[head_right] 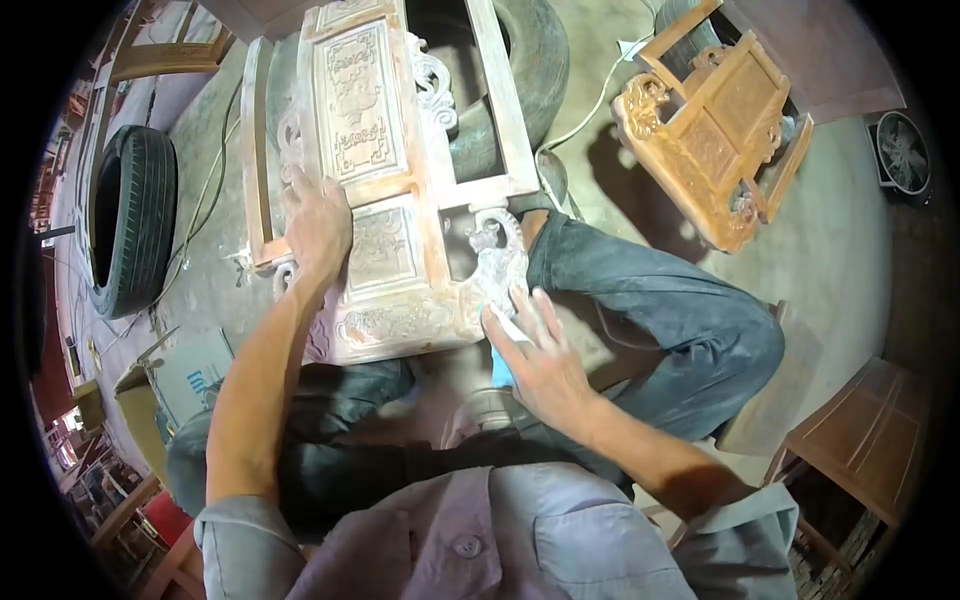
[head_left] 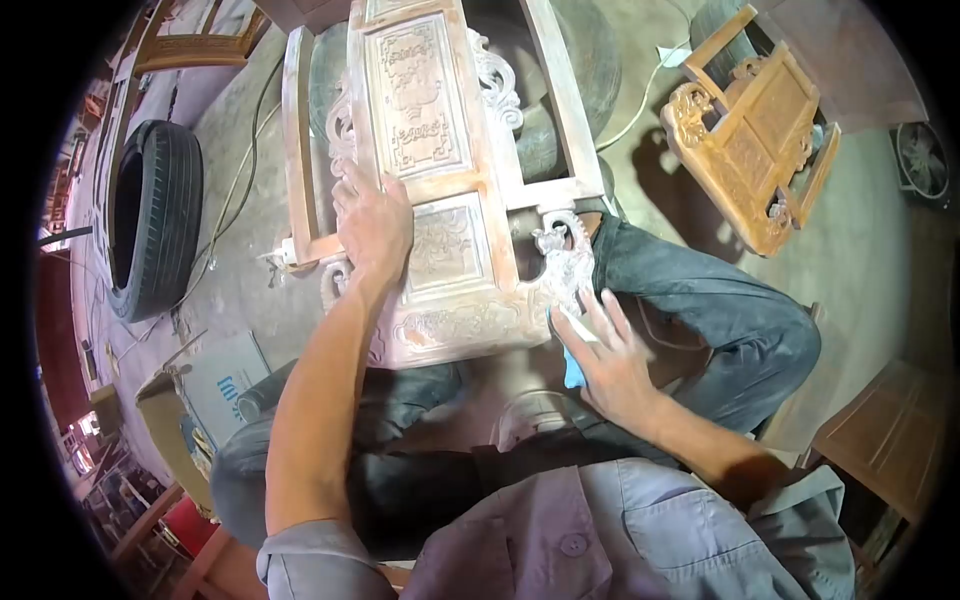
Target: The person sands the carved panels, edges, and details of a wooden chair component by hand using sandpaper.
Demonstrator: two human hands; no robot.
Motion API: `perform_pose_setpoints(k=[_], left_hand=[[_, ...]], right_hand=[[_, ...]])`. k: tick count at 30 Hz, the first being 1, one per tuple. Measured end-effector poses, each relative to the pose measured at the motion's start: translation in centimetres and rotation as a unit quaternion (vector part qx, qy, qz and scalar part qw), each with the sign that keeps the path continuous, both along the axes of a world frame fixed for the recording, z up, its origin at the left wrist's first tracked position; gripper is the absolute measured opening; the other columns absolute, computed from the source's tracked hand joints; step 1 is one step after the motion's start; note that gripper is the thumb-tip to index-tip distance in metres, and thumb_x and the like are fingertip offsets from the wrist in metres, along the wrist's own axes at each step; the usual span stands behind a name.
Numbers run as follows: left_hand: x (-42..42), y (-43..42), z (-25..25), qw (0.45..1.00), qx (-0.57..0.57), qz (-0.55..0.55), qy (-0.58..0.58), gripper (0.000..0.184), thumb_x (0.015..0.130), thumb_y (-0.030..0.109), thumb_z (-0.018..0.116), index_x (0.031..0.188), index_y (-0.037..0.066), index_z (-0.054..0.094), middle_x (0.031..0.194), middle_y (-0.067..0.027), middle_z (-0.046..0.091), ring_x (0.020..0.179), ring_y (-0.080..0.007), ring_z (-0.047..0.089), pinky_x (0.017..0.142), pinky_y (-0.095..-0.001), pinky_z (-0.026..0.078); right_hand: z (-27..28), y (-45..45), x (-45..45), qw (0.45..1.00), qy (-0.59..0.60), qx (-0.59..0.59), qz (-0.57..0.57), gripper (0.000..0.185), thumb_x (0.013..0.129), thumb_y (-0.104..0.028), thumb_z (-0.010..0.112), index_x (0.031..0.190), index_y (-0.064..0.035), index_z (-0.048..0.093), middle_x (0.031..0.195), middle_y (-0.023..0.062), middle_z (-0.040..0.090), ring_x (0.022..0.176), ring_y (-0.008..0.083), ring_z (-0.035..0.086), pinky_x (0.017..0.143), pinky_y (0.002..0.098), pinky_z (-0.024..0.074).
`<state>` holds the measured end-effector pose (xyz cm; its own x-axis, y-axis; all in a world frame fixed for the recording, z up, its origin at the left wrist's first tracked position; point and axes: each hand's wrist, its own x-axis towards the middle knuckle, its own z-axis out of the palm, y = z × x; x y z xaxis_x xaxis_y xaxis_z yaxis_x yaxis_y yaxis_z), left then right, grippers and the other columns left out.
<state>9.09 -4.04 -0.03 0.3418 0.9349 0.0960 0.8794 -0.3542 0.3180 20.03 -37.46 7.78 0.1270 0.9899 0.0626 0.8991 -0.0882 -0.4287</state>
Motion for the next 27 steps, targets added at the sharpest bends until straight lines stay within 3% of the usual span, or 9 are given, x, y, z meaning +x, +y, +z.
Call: perform_pose_setpoints(k=[3,7,11,16,19,20,23,24,27], left_hand=[[-0.1,0.3,-0.2,1.0,0.026,-0.011,0.004,0.076,0.107,0.036,0.054,0.163,-0.01,0.03,0.138,-0.0386,0.055,0.125,-0.0524,0.059,0.107,-0.0549,0.05],[-0.2,0.0,-0.1,1.0,0.002,-0.006,-0.015,0.076,0.106,0.035,0.055,0.163,-0.009,0.03,0.137,-0.0385,0.055,0.124,-0.0528,0.059,0.106,-0.0555,0.05],[-0.1,0.0,-0.7,1.0,0.029,-0.002,0.004,0.076,0.106,0.034,0.056,0.162,-0.01,0.03,0.132,-0.0386,0.056,0.121,-0.0529,0.06,0.103,-0.0555,0.052],[-0.3,0.0,-0.1,1.0,0.013,-0.011,-0.014,0.075,0.107,0.035,0.054,0.162,-0.01,0.029,0.132,-0.0395,0.056,0.121,-0.0534,0.06,0.104,-0.0565,0.051],[-0.3,0.2,-0.5,0.999,0.026,-0.019,-0.006,0.075,0.107,0.035,0.053,0.162,-0.01,0.029,0.134,-0.0405,0.055,0.122,-0.0534,0.06,0.104,-0.0564,0.05],[-0.4,0.1,-0.6,1.0,0.018,-0.018,-0.004,0.075,0.107,0.035,0.054,0.162,-0.01,0.028,0.134,-0.0405,0.055,0.122,-0.0533,0.06,0.105,-0.0563,0.05],[-0.4,0.1,-0.1,1.0,0.008,-0.011,-0.001,0.076,0.107,0.035,0.054,0.162,-0.01,0.028,0.135,-0.0404,0.055,0.122,-0.0529,0.06,0.105,-0.0559,0.05],[-0.3,0.0,-0.1,1.0,0.012,-0.01,0.0,0.076,0.107,0.035,0.054,0.162,-0.01,0.028,0.134,-0.0402,0.056,0.122,-0.0528,0.06,0.105,-0.0558,0.05],[0.0,0.0,0.1,1.0,0.008,-0.005,0.004,0.076,0.107,0.035,0.054,0.162,-0.01,0.029,0.134,-0.0398,0.056,0.122,-0.0525,0.06,0.105,-0.0553,0.05]], right_hand=[[-1.3,1.2,-0.3,0.999,0.037,0.009,-0.024,0.09,0.072,-0.002,0.075,0.157,0.0075,0.048,0.112,0.03,0.071,0.151,0.0514,0.043,0.128,0.0656,0.029],[-1.1,0.4,-0.6,1.0,0.003,-0.023,-0.021,0.091,0.073,-0.001,0.074,0.159,0.0078,0.046,0.121,0.0327,0.07,0.152,0.0513,0.042,0.128,0.0664,0.0281],[-1.3,0.0,0.4,1.0,-0.017,-0.007,0.002,0.091,0.073,-0.003,0.074,0.16,0.0013,0.049,0.113,0.0304,0.072,0.152,0.0512,0.043,0.127,0.0661,0.0308],[0.1,-1.0,3.6,0.994,0.005,-0.032,0.104,0.079,0.076,-0.008,0.077,0.153,-0.0047,0.058,0.138,0.0174,0.068,0.15,0.0364,0.051,0.128,0.0604,0.0345],[0.0,-0.9,5.2,0.986,0.0,-0.021,0.163,0.072,0.079,-0.009,0.075,0.15,-0.0049,0.06,0.138,0.0162,0.068,0.15,0.0352,0.052,0.128,0.0605,0.0344],[-0.8,-0.2,4.6,0.986,0.042,-0.014,0.161,0.072,0.078,-0.009,0.075,0.149,-0.0044,0.06,0.141,0.0155,0.067,0.15,0.0356,0.052,0.129,0.0609,0.0335],[-1.2,-0.3,3.0,0.989,0.024,-0.022,0.145,0.077,0.078,-0.007,0.075,0.152,-0.0044,0.057,0.133,0.018,0.071,0.15,0.0382,0.051,0.128,0.062,0.0332],[-0.2,-0.8,2.0,0.993,0.027,-0.05,0.105,0.082,0.078,-0.006,0.073,0.157,-0.002,0.052,0.116,0.0194,0.076,0.15,0.0396,0.051,0.127,0.064,0.0325],[-0.8,-0.9,-0.1,0.996,0.058,-0.026,0.063,0.084,0.078,-0.004,0.071,0.159,0.0017,0.048,0.123,0.0255,0.074,0.15,0.0464,0.048,0.127,0.0621,0.0329]])
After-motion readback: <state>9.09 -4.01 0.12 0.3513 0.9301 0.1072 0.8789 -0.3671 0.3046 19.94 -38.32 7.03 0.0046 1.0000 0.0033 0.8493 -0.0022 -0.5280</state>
